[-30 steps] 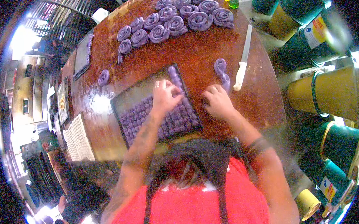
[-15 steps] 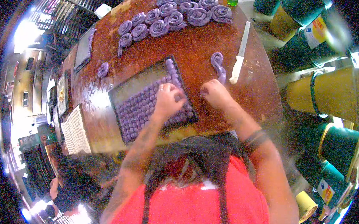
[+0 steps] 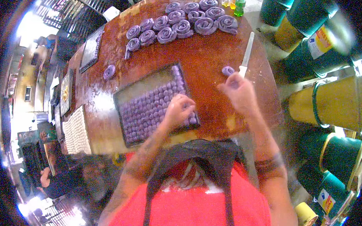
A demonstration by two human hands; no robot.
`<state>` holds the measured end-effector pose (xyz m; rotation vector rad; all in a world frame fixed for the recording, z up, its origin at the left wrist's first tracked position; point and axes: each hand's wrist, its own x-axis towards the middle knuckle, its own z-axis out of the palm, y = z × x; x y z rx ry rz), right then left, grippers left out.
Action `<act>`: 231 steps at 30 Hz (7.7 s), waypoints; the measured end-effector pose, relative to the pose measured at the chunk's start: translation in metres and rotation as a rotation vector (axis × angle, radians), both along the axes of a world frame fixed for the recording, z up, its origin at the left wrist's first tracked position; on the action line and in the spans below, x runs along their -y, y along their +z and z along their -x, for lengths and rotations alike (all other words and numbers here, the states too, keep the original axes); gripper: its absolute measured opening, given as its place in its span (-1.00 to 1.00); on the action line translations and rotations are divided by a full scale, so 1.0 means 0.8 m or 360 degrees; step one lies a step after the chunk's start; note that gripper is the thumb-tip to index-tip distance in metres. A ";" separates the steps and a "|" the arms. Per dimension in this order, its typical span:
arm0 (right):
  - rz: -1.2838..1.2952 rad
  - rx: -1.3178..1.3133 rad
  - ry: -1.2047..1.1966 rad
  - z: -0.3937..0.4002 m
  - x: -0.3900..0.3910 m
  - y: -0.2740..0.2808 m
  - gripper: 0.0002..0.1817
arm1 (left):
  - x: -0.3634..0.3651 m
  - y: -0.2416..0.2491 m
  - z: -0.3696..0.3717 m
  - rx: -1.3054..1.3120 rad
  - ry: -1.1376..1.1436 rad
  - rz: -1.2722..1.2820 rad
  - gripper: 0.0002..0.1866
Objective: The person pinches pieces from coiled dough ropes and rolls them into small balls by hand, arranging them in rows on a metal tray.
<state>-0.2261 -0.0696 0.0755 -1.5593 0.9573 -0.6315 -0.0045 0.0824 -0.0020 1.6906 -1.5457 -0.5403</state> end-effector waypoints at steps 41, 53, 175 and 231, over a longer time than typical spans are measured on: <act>0.0751 -0.0959 0.1036 -0.058 -0.031 -0.113 -0.30 | 0.131 -0.020 -0.158 0.0243 0.0511 -0.0273 -0.75; 0.0726 -0.0947 0.1011 -0.060 -0.033 -0.118 -0.33 | 0.071 -0.003 -0.112 0.0548 0.0147 -0.0237 -0.78; -0.0945 0.0643 0.0190 -0.045 0.014 -0.099 -0.77 | 0.092 -0.049 -0.139 0.0621 0.0670 -0.0488 -0.72; 0.0479 -0.0144 0.0158 -0.088 -0.027 -0.080 -0.69 | 0.076 0.049 -0.001 -0.0172 0.0072 0.0129 -0.85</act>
